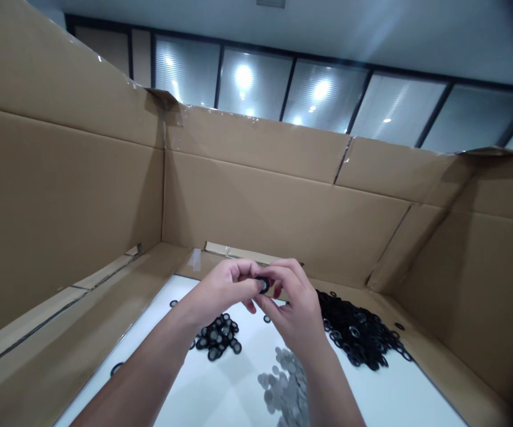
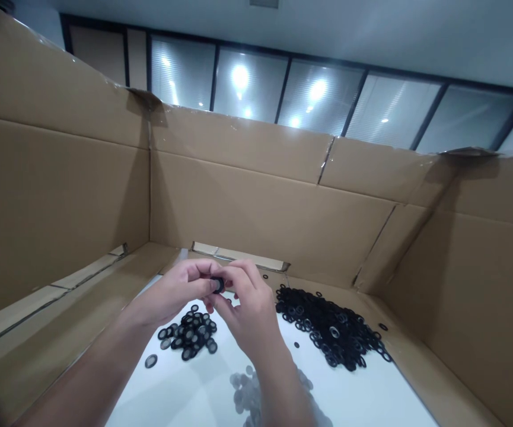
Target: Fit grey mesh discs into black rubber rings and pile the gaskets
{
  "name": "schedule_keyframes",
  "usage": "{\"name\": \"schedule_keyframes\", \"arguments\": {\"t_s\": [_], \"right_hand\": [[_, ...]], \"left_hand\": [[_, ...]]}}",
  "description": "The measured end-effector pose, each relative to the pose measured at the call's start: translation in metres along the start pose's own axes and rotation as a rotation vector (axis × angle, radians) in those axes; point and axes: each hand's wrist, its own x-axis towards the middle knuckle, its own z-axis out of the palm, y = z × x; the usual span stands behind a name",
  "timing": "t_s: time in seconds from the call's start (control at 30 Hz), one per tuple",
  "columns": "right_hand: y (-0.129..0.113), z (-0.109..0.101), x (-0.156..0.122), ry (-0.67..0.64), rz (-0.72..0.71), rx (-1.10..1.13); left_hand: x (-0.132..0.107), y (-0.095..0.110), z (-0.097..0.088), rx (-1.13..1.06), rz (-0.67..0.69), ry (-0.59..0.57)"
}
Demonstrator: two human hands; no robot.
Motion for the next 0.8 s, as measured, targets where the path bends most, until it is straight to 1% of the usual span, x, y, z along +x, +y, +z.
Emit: {"name": "schedule_keyframes", "arguments": {"t_s": [0.1, 0.3, 0.63, 0.8], "right_hand": [[0.001, -0.002, -0.001, -0.006, 0.002, -0.006], [0.004, -0.007, 0.0, -0.031, -0.129, 0.025], [0.008, 0.004, -0.005, 0.065, -0.133, -0.025], [0.008, 0.007, -0.004, 0.115, -0.143, -0.039]], "left_hand": [[0.0, 0.0, 0.0, 0.009, 0.008, 0.024], [0.002, -0.001, -0.001, 0.057, 0.03, 0.079], [0.005, -0.002, 0.003, 0.008, 0.031, 0.078], [0.005, -0.005, 0.0, -0.018, 0.041, 0.055]]}}
